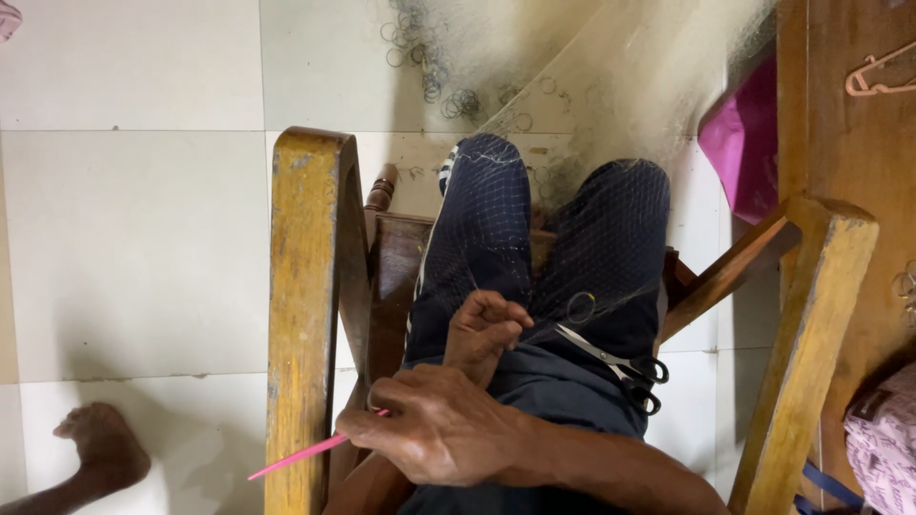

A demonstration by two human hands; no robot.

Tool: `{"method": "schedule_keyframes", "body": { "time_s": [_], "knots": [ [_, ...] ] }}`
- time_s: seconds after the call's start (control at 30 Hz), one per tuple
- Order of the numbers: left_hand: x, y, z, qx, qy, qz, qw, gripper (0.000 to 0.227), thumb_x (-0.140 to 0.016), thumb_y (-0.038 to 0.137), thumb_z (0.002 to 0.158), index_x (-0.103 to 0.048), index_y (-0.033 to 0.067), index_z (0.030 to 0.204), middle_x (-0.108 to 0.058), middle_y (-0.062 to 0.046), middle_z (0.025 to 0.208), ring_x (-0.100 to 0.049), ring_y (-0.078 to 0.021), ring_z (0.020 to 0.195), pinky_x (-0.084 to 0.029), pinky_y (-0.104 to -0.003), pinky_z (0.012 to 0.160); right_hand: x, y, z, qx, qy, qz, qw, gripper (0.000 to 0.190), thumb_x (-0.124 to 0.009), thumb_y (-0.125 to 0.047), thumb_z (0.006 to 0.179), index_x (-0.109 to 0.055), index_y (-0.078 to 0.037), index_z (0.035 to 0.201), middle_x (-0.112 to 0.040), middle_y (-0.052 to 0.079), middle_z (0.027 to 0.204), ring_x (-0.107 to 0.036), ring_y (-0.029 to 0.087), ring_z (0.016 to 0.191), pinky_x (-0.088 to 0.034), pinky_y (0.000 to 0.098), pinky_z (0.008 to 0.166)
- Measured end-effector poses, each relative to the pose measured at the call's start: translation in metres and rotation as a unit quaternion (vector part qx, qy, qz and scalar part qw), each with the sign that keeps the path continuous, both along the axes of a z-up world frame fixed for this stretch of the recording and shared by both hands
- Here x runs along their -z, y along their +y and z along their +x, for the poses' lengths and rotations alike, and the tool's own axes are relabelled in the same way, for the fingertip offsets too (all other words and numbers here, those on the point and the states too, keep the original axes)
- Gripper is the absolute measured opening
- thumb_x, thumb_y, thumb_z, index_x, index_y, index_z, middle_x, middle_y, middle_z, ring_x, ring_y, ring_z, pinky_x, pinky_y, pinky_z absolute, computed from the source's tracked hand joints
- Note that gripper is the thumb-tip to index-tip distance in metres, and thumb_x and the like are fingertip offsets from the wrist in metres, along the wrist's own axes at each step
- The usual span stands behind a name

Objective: Repairing a fishing net by attaching small rings using a shuttle tool and scissors

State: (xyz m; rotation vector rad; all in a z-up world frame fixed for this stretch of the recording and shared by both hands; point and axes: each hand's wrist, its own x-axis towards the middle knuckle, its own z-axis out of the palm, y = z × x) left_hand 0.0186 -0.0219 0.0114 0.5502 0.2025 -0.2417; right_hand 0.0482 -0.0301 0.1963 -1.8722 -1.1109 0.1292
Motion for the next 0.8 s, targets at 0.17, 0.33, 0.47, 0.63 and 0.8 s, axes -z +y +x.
{"method": "schedule_keyframes", "body": {
  "time_s": [0.17, 0.33, 0.47, 0.63, 0.8],
  "knots": [
    [0.017, -0.001, 0.000, -0.012, -0.047, 0.043, 0.998, 0.015, -0.065, 0.000, 0.081, -0.053, 0.0039, 0.090, -0.064, -0.021, 0.081, -0.060, -0.0158, 0.060, -0.046, -0.018, 0.047, -0.029, -0.023, 0.027, 0.035, 0.068, -0.013, 0.997, 0.008, -0.053, 0.000, 0.091, -0.059, -0.004, 0.088, -0.044, 0.006, 0.063, -0.041, 0.020, 0.052, -0.032, 0.0345, 0.050],
    [0.003, -0.001, 0.000, -0.003, 0.056, 0.082, 0.995, 0.016, -0.066, -0.012, 0.066, -0.062, -0.0048, 0.080, -0.065, -0.022, 0.071, -0.054, -0.0152, 0.047, -0.037, -0.018, 0.038, 0.013, -0.115, 0.041, 0.296, 0.219, 0.112, 0.923, 0.017, -0.062, -0.003, 0.076, -0.063, 0.007, 0.089, -0.066, 0.013, 0.064, -0.065, 0.019, 0.057, -0.058, 0.0342, 0.057],
    [-0.002, 0.004, -0.006, -0.014, 0.044, 0.036, 0.998, 0.018, -0.063, -0.019, 0.065, -0.059, -0.0053, 0.076, -0.065, -0.024, 0.074, -0.065, -0.0274, 0.067, -0.042, -0.021, 0.044, 0.019, -0.144, 0.041, 0.327, 0.032, -0.240, 0.913, 0.023, -0.062, -0.011, 0.082, -0.069, -0.017, 0.102, -0.066, 0.007, 0.075, -0.062, 0.031, 0.065, -0.050, 0.0404, 0.052],
    [-0.013, 0.010, -0.004, -0.012, -0.009, -0.040, 0.999, 0.018, -0.061, -0.020, 0.067, -0.055, -0.0037, 0.072, -0.061, -0.021, 0.072, -0.064, -0.0384, 0.086, -0.051, -0.036, 0.071, 0.021, -0.141, 0.031, 0.260, 0.027, -0.522, 0.811, 0.026, -0.041, -0.018, 0.086, -0.065, -0.028, 0.087, -0.059, 0.004, 0.081, -0.059, 0.029, 0.068, -0.047, 0.0365, 0.054],
    [-0.010, 0.012, -0.009, -0.015, -0.015, -0.026, 0.999, 0.019, -0.061, -0.022, 0.065, -0.055, -0.0054, 0.071, -0.059, -0.022, 0.071, -0.064, -0.0406, 0.086, -0.051, -0.037, 0.071, 0.021, -0.134, 0.033, 0.200, -0.030, -0.576, 0.792, 0.023, -0.044, -0.015, 0.085, -0.065, -0.025, 0.084, -0.059, 0.003, 0.087, -0.058, 0.024, 0.074, -0.044, 0.0329, 0.059]
  ]
}}
